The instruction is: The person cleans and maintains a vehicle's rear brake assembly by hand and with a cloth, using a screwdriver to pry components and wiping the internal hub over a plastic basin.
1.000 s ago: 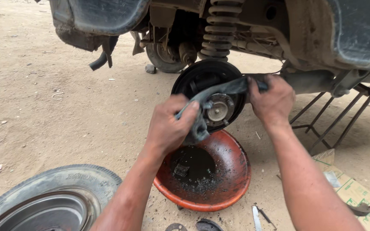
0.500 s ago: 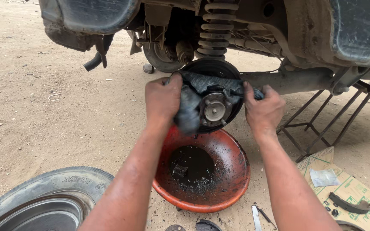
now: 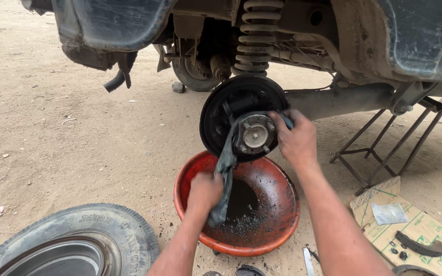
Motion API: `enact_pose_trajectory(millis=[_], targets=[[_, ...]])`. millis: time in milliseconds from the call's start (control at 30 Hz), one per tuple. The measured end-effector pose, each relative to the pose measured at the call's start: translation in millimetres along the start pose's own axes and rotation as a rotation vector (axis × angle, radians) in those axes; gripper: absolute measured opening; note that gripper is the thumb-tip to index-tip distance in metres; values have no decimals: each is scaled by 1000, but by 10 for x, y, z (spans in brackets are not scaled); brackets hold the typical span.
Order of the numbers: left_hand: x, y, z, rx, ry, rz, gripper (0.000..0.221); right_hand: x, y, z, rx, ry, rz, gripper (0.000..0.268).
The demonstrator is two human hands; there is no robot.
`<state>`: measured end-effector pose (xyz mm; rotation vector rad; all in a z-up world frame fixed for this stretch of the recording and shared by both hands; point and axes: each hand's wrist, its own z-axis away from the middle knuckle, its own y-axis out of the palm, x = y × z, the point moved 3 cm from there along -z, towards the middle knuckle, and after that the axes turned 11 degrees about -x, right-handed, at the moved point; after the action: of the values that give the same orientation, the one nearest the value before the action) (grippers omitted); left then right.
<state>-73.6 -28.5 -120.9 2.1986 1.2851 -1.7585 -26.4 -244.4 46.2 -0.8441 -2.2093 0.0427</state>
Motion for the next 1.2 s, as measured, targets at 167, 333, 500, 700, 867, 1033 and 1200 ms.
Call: enact_pose_trajectory(millis=[167,333,500,700,867,1033,1200], targets=[[-362,-265,120,2,-212,97,50,-391,64,213,-26,-39,274,49],[-981,-670,-181,-185,-20,125,53,-1074,103,1046,17,370,461,53],[-361,-151,-131,-58,-194,52,62,-966,60,854,1,391,325,56],[623,614,344,256,-410,-54,72,-37,-48,-15,87,-11,95,28],[1,-106,16,-142,-394,122,60,-699,-172,281,-58,149,305,44],[-654,-638,79,-196,-282,207,49,-1370,227,1292,-96,270,276,42],[-700,-599,33,-240,-168,268,38,-1758,-4,1731,111,269,559,35]])
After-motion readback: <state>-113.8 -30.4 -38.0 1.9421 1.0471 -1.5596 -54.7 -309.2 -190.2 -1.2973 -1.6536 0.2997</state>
